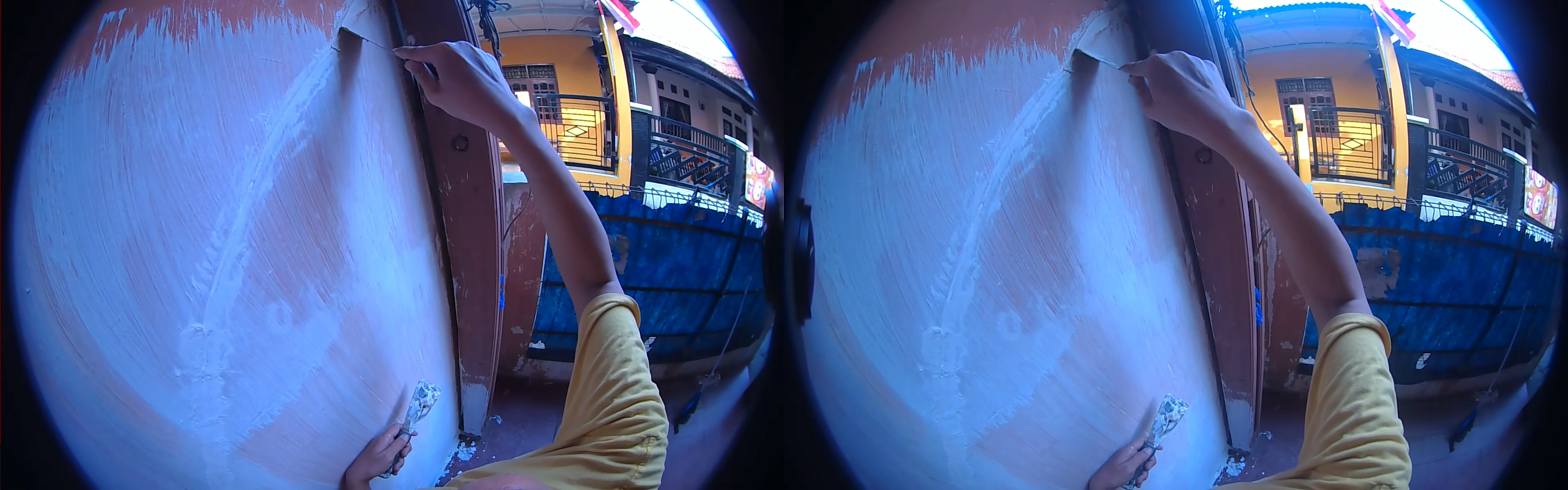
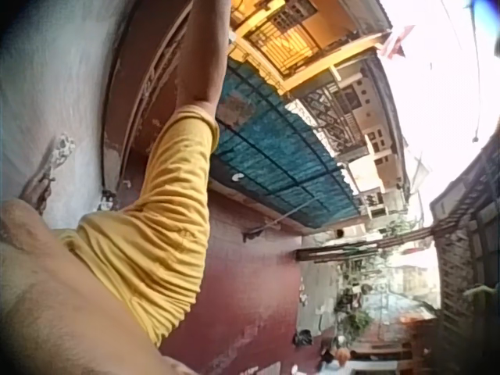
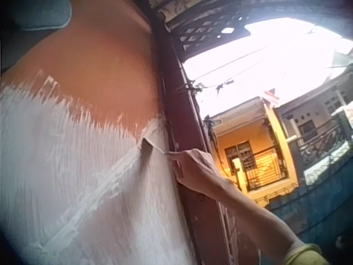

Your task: The person applies white putty to a wall using a putty knife, spreading and smoothing it over a surface. They repeatedly transfer putty between two handheld tools to maintain a workable amount on the main blade.

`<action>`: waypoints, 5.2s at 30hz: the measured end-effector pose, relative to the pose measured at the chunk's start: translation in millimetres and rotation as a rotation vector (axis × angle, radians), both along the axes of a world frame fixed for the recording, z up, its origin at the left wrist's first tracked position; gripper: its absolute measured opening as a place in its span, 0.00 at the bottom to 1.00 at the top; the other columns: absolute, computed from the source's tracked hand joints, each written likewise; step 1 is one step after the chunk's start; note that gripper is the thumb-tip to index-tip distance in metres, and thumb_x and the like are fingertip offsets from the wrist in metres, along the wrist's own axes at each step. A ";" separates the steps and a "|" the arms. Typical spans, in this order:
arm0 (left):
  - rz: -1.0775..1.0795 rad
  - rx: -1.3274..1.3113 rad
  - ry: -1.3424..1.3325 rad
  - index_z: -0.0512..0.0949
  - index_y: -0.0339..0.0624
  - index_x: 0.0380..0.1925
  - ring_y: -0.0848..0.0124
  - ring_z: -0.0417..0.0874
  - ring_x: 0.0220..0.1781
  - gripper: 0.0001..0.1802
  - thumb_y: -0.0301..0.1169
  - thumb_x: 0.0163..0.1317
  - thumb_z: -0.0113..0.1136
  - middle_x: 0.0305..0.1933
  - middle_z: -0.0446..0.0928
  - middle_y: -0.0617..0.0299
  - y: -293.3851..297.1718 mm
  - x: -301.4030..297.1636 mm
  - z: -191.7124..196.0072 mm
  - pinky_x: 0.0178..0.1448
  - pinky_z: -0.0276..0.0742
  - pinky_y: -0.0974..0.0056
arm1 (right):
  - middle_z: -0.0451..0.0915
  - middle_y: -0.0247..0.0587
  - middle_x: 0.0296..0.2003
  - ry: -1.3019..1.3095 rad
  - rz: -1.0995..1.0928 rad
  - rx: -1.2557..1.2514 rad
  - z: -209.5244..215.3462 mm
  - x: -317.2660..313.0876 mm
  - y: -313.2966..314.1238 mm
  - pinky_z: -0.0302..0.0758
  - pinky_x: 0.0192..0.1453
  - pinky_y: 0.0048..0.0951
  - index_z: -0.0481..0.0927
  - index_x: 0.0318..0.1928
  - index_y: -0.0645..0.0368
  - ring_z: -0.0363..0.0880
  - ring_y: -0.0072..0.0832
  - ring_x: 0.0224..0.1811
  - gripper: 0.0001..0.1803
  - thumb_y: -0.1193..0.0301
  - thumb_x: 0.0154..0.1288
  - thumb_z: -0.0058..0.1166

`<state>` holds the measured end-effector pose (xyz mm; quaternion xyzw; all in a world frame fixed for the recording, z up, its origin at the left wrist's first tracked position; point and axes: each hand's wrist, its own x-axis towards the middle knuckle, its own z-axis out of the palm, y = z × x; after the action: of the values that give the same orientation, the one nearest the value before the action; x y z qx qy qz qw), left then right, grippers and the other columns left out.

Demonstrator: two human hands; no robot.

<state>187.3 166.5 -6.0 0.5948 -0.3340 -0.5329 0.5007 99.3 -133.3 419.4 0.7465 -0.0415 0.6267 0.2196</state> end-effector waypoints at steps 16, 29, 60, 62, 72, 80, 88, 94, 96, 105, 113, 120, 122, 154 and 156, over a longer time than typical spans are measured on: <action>0.002 -0.011 -0.075 0.68 0.36 0.50 0.80 0.67 0.16 0.14 0.32 0.71 0.41 0.24 0.66 0.66 -4.5 5.4 -7.5 0.20 0.65 0.72 | 0.75 0.31 0.15 0.089 -0.223 -0.034 38.7 -25.8 2.9 0.73 0.32 0.30 0.82 0.50 0.41 0.72 0.24 0.17 0.13 0.61 0.68 0.52; -0.008 0.016 -0.100 0.68 0.36 0.50 0.80 0.66 0.16 0.14 0.32 0.71 0.41 0.24 0.66 0.66 -6.1 6.1 -6.7 0.20 0.65 0.71 | 0.84 0.39 0.29 0.275 -0.223 -0.039 36.7 -23.8 26.3 0.76 0.37 0.30 0.82 0.50 0.49 0.78 0.28 0.22 0.13 0.65 0.66 0.55; 0.000 0.036 -0.099 0.68 0.35 0.48 0.78 0.67 0.15 0.13 0.32 0.71 0.42 0.24 0.67 0.65 -12.0 10.3 -17.4 0.19 0.65 0.71 | 0.71 0.42 0.26 -0.191 0.565 0.077 -78.4 86.3 -41.8 0.70 0.33 0.36 0.75 0.59 0.49 0.70 0.33 0.27 0.24 0.79 0.62 0.51; 0.003 0.028 -0.079 0.68 0.35 0.48 0.78 0.67 0.15 0.13 0.32 0.71 0.42 0.24 0.67 0.65 -12.5 10.9 -18.9 0.19 0.65 0.71 | 0.71 0.42 0.27 -0.185 0.619 0.088 -77.6 92.7 -42.4 0.70 0.33 0.35 0.75 0.59 0.49 0.70 0.33 0.28 0.25 0.80 0.60 0.51; 0.017 0.050 -0.053 0.67 0.34 0.49 0.78 0.67 0.15 0.13 0.32 0.71 0.42 0.24 0.66 0.65 -12.5 9.3 -16.7 0.19 0.64 0.71 | 0.72 0.44 0.27 -0.153 0.483 0.014 -75.1 106.9 -57.1 0.71 0.34 0.36 0.73 0.61 0.48 0.70 0.35 0.29 0.28 0.82 0.59 0.51; 0.014 0.060 -0.016 0.67 0.35 0.50 0.78 0.67 0.16 0.13 0.32 0.72 0.40 0.25 0.66 0.65 -14.0 8.3 -12.7 0.20 0.65 0.72 | 0.77 0.44 0.30 -0.200 0.413 0.155 -55.9 62.8 -58.8 0.73 0.31 0.34 0.73 0.61 0.49 0.75 0.36 0.26 0.25 0.79 0.62 0.49; 0.013 0.078 -0.048 0.67 0.35 0.50 0.79 0.67 0.17 0.14 0.32 0.72 0.40 0.25 0.66 0.66 -11.0 7.1 -11.5 0.20 0.66 0.73 | 0.80 0.44 0.20 -0.113 -0.019 -0.023 -18.8 21.4 -24.0 0.75 0.29 0.37 0.81 0.51 0.45 0.76 0.37 0.17 0.15 0.68 0.66 0.50; -0.010 0.022 -0.104 0.68 0.34 0.50 0.79 0.67 0.15 0.15 0.33 0.71 0.41 0.24 0.66 0.66 -10.6 6.6 -12.7 0.20 0.66 0.72 | 0.81 0.43 0.21 0.068 -0.066 -0.125 5.5 0.0 7.1 0.76 0.31 0.34 0.83 0.49 0.50 0.77 0.32 0.19 0.13 0.70 0.66 0.51; -0.002 0.019 -0.147 0.69 0.34 0.50 0.79 0.67 0.15 0.15 0.33 0.71 0.42 0.23 0.66 0.66 -11.1 7.3 -14.3 0.21 0.66 0.71 | 0.82 0.43 0.23 0.135 -0.069 -0.165 5.9 -4.7 14.2 0.77 0.34 0.33 0.83 0.48 0.51 0.78 0.32 0.21 0.12 0.71 0.66 0.51; -0.032 0.012 -0.251 0.69 0.34 0.49 0.78 0.69 0.15 0.15 0.33 0.70 0.42 0.22 0.68 0.65 -13.3 13.2 -19.2 0.21 0.68 0.69 | 0.80 0.39 0.19 0.241 -0.147 -0.170 -21.6 -10.2 47.0 0.71 0.23 0.28 0.81 0.51 0.51 0.70 0.24 0.12 0.13 0.67 0.69 0.50; -0.026 0.042 -0.235 0.70 0.34 0.48 0.78 0.69 0.16 0.15 0.33 0.70 0.43 0.22 0.68 0.65 -15.7 14.4 -20.3 0.21 0.67 0.70 | 0.83 0.41 0.25 0.153 -0.207 -0.002 -8.1 -28.9 35.2 0.79 0.35 0.35 0.84 0.45 0.47 0.82 0.33 0.27 0.12 0.68 0.63 0.53; -0.004 0.028 -0.210 0.70 0.34 0.48 0.78 0.69 0.16 0.15 0.33 0.70 0.43 0.22 0.68 0.65 -13.8 12.6 -23.8 0.21 0.67 0.69 | 0.83 0.44 0.31 0.168 -0.230 0.056 18.4 -6.3 37.9 0.78 0.41 0.38 0.85 0.43 0.49 0.82 0.39 0.35 0.14 0.71 0.57 0.51; -0.009 0.026 -0.211 0.70 0.35 0.48 0.78 0.69 0.16 0.15 0.33 0.69 0.43 0.22 0.68 0.65 -14.1 13.3 -25.9 0.21 0.68 0.69 | 0.83 0.43 0.28 0.160 -0.207 0.027 8.1 -3.4 47.9 0.78 0.39 0.37 0.85 0.43 0.49 0.80 0.37 0.29 0.13 0.70 0.60 0.52; 0.005 0.045 -0.175 0.69 0.35 0.48 0.79 0.69 0.16 0.15 0.34 0.70 0.43 0.22 0.67 0.66 -18.2 12.5 -19.3 0.21 0.67 0.70 | 0.83 0.36 0.23 0.010 0.057 0.173 -62.9 -3.3 5.2 0.74 0.29 0.33 0.82 0.50 0.44 0.76 0.28 0.18 0.15 0.67 0.64 0.51; 0.014 0.062 -0.192 0.70 0.34 0.48 0.78 0.69 0.16 0.15 0.34 0.70 0.43 0.22 0.67 0.66 -19.3 12.7 -20.4 0.21 0.67 0.70 | 0.82 0.36 0.23 -0.053 0.387 0.381 -84.3 15.5 0.6 0.70 0.27 0.30 0.80 0.54 0.44 0.70 0.27 0.15 0.17 0.66 0.66 0.51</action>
<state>200.1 147.2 -26.4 0.6606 -0.3598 -0.4800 0.4515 114.8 -132.7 335.0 0.7516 -0.0209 0.6574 -0.0497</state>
